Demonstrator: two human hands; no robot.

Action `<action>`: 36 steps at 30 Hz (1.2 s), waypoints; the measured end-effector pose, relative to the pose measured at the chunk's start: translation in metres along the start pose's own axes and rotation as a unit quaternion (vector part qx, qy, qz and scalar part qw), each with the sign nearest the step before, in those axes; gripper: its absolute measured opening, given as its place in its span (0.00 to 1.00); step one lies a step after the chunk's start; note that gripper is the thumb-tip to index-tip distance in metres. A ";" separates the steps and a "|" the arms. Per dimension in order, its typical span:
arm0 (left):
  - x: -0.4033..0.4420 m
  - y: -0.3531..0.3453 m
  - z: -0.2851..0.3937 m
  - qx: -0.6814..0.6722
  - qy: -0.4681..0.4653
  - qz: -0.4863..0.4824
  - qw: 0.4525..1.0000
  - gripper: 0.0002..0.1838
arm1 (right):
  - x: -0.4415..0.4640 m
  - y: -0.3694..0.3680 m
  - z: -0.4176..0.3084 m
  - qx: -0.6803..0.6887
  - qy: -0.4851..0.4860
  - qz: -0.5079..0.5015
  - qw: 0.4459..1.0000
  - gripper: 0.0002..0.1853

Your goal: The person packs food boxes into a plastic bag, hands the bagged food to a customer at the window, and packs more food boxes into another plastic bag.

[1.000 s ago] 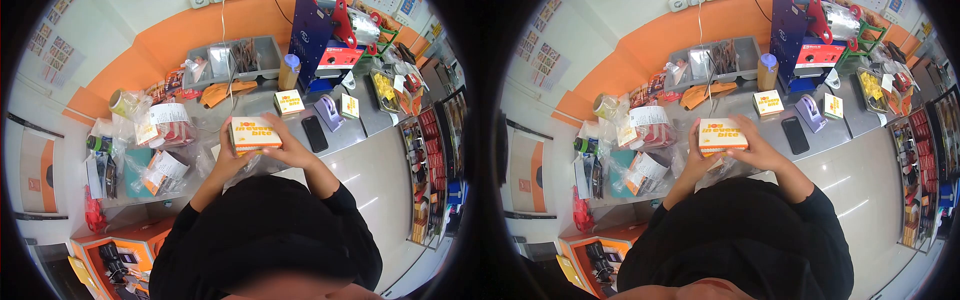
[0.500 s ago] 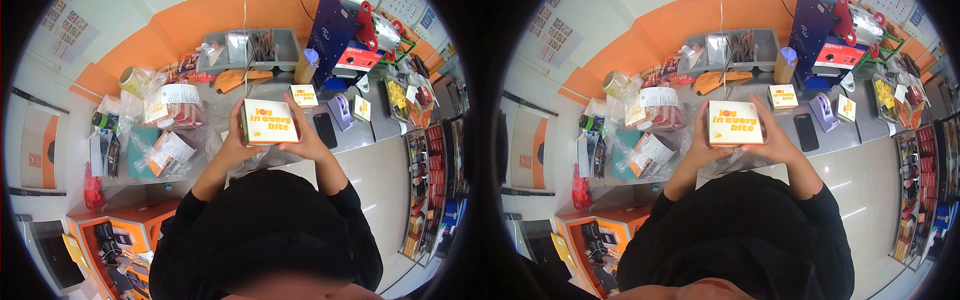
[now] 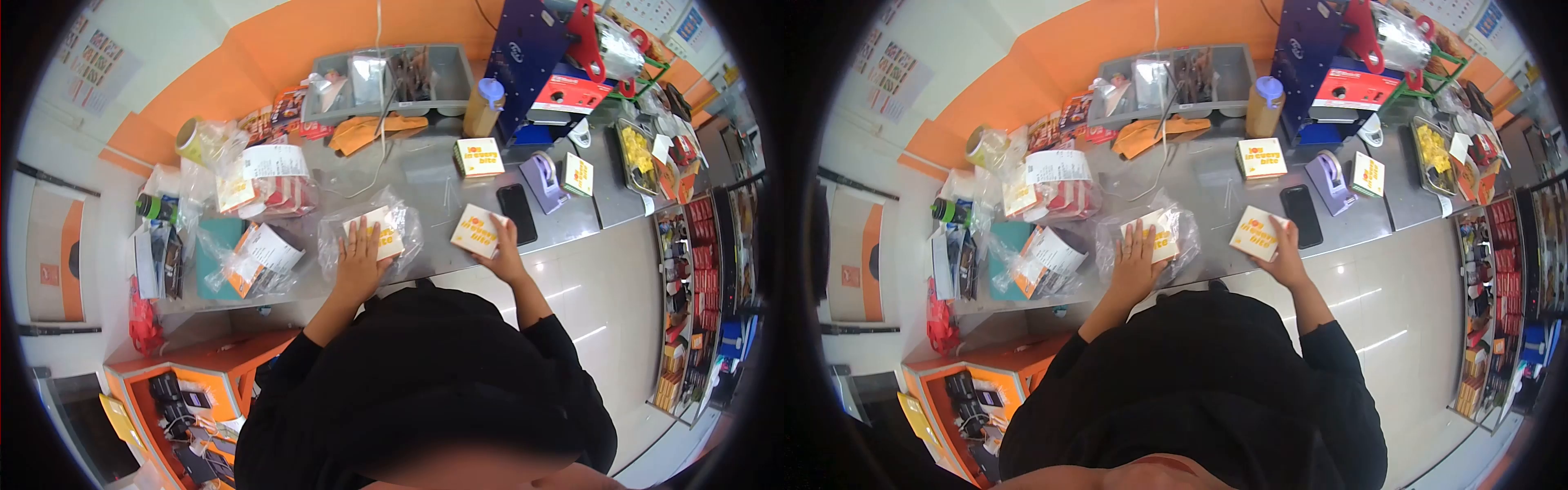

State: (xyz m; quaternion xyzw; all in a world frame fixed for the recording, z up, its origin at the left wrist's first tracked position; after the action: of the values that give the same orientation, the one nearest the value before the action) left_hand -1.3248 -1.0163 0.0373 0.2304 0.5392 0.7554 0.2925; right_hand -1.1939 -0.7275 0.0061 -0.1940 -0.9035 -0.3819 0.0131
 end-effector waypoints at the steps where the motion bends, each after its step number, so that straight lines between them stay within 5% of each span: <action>1: 0.001 -0.001 -0.002 -0.004 0.012 -0.005 1.000 0.44 | -0.001 -0.005 0.006 -0.054 -0.013 -0.037 0.998 0.55; 3: 0.001 -0.002 -0.004 -0.011 0.007 -0.013 1.000 0.44 | 0.000 0.002 -0.021 -0.243 -0.066 -0.138 0.958 0.52; 9: -0.001 -0.005 -0.004 -0.011 0.017 -0.041 0.999 0.43 | 0.114 0.006 -0.006 -0.138 0.058 0.001 0.989 0.46; 11: -0.001 -0.004 -0.004 -0.005 0.021 -0.048 0.999 0.43 | 0.154 -0.010 0.009 -0.330 0.071 -0.039 0.940 0.41; 19: 0.000 -0.006 -0.004 -0.011 0.030 -0.060 0.998 0.43 | 0.170 -0.045 0.053 -0.391 0.079 -0.095 0.912 0.37; 22: -0.001 -0.007 -0.003 -0.026 0.017 -0.059 0.998 0.42 | 0.174 -0.050 0.050 -0.488 0.095 -0.121 0.859 0.39; 25: 0.001 0.000 -0.005 -0.041 0.012 -0.053 0.998 0.42 | 0.180 -0.017 0.024 -0.320 0.021 -0.163 0.933 0.42; 28: 0.000 0.003 -0.002 -0.055 0.005 -0.047 0.997 0.41 | 0.178 -0.025 0.047 -0.352 0.061 -0.092 0.929 0.45; 36: 0.001 0.027 0.002 -0.131 -0.004 -0.021 0.991 0.38 | 0.180 -0.033 0.059 -0.396 0.058 -0.105 0.911 0.48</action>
State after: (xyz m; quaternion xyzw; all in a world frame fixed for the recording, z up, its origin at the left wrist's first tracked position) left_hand -1.3295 -1.0208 0.0634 0.1815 0.4395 0.8122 0.3381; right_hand -1.3648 -0.6462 -0.0272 -0.0652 -0.6911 -0.7179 -0.0528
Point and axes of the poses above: each hand's wrist, its own x-axis towards the middle knuckle, its own y-axis out of the back of the hand, z = x × y, the point moved 8 cm from there along x, towards the middle knuckle, and after that the axes turned 5 degrees about -x, right-handed, at the moved point
